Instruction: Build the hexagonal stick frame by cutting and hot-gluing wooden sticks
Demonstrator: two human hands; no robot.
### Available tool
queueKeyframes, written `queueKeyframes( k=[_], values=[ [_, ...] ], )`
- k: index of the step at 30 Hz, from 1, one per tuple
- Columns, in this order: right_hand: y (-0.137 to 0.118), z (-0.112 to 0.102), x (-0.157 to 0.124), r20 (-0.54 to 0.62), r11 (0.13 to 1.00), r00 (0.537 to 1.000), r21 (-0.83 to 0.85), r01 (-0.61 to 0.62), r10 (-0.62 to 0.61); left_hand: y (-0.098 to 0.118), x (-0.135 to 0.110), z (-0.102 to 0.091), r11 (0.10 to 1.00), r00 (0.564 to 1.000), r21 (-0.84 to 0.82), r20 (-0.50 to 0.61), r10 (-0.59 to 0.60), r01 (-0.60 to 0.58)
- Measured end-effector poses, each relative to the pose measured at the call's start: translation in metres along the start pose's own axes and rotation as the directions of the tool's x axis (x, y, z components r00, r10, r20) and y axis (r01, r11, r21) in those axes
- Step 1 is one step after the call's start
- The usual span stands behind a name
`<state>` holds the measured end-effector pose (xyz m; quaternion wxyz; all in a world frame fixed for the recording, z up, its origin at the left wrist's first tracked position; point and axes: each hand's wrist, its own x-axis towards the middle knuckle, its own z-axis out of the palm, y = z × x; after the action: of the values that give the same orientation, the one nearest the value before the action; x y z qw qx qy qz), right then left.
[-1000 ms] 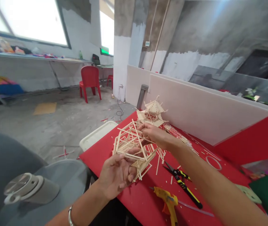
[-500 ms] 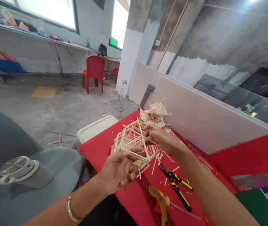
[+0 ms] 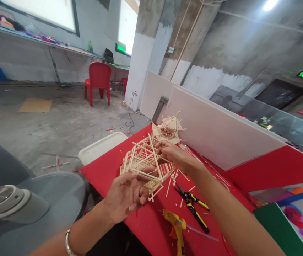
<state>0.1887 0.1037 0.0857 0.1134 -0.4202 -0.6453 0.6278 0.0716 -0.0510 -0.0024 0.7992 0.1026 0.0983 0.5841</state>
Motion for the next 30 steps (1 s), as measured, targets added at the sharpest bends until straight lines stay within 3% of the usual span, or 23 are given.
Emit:
queueKeyframes(
  k=[5,11,24,30],
  values=[
    [0.0027,-0.0027,0.0015,0.027,1.0,1.0,0.003,0.014,-0.014,0.0024,-0.0004,-0.0006,1.0,0.999,0.006,0.049,-0.02,0.019],
    [0.0015,-0.0016,0.0008,0.01,1.0,1.0,0.003,0.011,-0.011,0.0027,0.0,0.0001,1.0,1.0,0.023,0.017,-0.02,0.02],
    [-0.0005,-0.0004,0.0002,0.017,1.0,1.0,-0.001,0.013,-0.013,-0.0008,0.0049,0.0003,0.993,0.994,-0.081,0.084,-0.074,0.081],
    [0.0016,-0.001,0.0022,0.03,1.0,0.999,0.013,0.016,-0.017,-0.0016,0.0048,-0.0001,0.993,0.997,-0.103,0.06,-0.054,0.06]
  ],
)
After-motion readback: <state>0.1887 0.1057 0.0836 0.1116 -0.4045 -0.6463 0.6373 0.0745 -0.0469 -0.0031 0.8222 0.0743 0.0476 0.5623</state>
